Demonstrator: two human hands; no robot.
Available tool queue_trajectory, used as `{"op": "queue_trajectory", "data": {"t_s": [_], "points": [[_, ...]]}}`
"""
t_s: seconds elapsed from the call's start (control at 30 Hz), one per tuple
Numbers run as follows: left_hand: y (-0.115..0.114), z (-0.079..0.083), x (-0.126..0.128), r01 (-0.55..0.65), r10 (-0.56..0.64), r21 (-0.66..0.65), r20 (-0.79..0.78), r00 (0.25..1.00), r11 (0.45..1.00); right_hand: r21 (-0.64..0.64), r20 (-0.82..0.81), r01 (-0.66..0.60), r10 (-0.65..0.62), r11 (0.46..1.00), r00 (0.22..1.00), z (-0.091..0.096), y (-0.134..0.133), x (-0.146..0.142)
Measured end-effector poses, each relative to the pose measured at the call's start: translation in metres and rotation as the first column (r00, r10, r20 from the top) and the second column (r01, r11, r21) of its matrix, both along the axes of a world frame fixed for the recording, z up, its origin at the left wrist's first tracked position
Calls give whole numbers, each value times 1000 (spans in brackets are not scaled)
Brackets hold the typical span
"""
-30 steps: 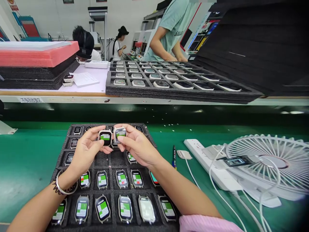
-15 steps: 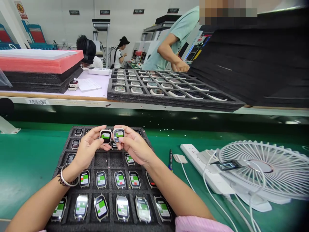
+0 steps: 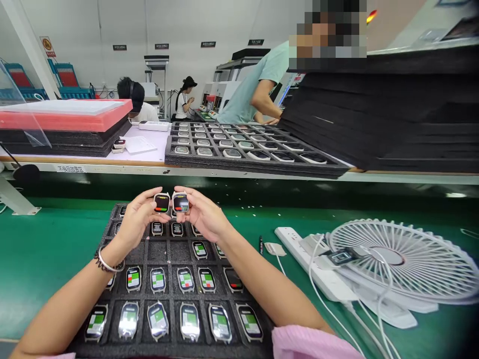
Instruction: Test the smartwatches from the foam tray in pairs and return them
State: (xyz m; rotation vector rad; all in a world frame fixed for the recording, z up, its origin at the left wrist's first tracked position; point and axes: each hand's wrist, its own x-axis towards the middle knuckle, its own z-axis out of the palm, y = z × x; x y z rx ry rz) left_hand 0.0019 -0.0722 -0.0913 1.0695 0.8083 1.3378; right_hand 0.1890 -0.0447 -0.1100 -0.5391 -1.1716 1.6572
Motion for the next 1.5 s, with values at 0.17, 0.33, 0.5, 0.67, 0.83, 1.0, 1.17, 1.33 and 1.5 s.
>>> {"op": "queue_trajectory", "data": {"t_s": [0.17, 0.33, 0.5, 0.67, 0.83, 1.0, 1.17, 1.33, 1.5], "points": [[34, 52, -2, 18, -18, 190, -3, 1000, 982, 245, 7, 22, -24, 969, 1000, 58, 36, -3], [59, 97, 0, -18, 42, 388, -54, 998, 922, 353, 0, 22, -23, 935, 1000, 114, 64, -6], [67, 123, 3, -47, 90, 490, -65, 994, 870, 445, -15, 3, 5, 896, 1000, 143, 72, -7], [66, 138, 7, -75, 106, 519, -30, 994, 851, 504, -10, 17, -13, 863, 1000, 157, 68, -7], [66, 148, 9, -76, 128, 557, -54, 990, 827, 543, 1, 35, -42, 839, 999, 166, 67, -4], [67, 160, 9, -57, 119, 598, -64, 991, 799, 604, 11, 33, -49, 797, 999, 177, 67, 0], [56, 162, 12, -50, 109, 649, -52, 993, 759, 647, 32, 43, -83, 761, 996, 182, 52, 3], [47, 153, 13, -70, 128, 665, -38, 991, 743, 688, 36, 17, -58, 725, 998, 177, 38, 5], [39, 139, 11, -84, 152, 660, -45, 987, 747, 693, 78, 17, -99, 721, 992, 165, 28, 5]]}}
